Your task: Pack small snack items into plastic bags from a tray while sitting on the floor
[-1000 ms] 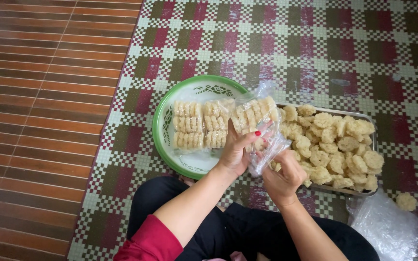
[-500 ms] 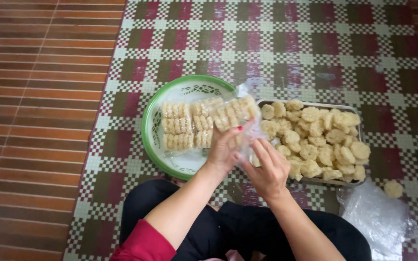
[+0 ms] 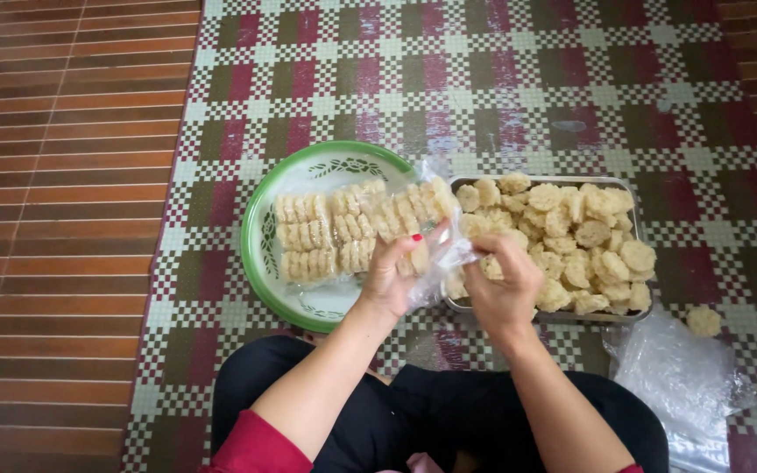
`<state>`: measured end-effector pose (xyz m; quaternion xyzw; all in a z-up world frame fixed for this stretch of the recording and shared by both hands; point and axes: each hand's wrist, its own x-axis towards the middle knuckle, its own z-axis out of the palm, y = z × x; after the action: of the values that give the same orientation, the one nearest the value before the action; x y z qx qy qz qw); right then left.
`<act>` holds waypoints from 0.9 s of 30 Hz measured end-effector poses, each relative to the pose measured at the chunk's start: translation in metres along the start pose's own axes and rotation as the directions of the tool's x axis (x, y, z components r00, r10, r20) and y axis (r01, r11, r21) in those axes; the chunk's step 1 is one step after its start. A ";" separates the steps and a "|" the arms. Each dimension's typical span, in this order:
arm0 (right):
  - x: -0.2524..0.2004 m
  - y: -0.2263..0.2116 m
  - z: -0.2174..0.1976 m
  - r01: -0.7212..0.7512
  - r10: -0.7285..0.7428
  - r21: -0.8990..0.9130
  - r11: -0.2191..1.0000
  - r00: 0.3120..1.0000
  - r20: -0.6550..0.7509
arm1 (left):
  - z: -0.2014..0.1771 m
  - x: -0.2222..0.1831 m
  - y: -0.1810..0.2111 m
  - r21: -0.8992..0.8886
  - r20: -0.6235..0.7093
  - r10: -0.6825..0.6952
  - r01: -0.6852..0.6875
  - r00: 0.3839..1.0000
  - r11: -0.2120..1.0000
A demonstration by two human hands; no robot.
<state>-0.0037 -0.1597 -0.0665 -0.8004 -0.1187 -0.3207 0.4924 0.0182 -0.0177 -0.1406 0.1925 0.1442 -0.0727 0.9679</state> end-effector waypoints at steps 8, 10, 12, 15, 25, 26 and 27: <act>0.012 0.017 -0.010 -0.040 0.032 0.130 0.991 0.997 0.066 | 0.047 -0.030 0.036 -0.067 0.024 -0.096 0.098 0.995 0.993; 0.024 0.030 -0.028 -0.082 0.052 0.184 0.980 0.986 0.161 | 0.061 -0.034 0.052 -0.025 0.022 -0.128 0.128 0.992 0.991; 0.037 0.055 -0.054 -0.111 0.101 0.218 0.970 0.993 0.056 | 0.066 -0.033 0.063 0.150 0.063 -0.113 0.103 0.992 0.983; 0.045 0.082 -0.087 -0.289 0.281 -0.089 0.953 0.955 -0.091 | 0.067 -0.034 0.062 0.162 0.071 -0.051 0.039 0.996 0.986; -0.034 0.255 -0.052 -0.126 0.207 -0.878 0.462 0.978 -0.032 | 0.048 -0.022 0.053 -0.011 -0.003 -0.077 0.077 0.997 0.997; -0.034 0.254 -0.050 -0.108 0.181 -0.886 0.452 0.983 -0.028 | 0.047 -0.021 0.055 0.003 -0.009 -0.085 0.085 0.996 0.996; -0.035 0.253 -0.052 -0.090 0.156 -0.895 0.436 0.987 -0.023 | 0.045 -0.021 0.054 0.013 -0.015 -0.098 0.099 0.995 0.995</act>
<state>0.0772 -0.3238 -0.2528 -0.9555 0.1107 -0.2730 0.0156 0.0206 0.0158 -0.0750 0.1925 0.1600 -0.1199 0.9607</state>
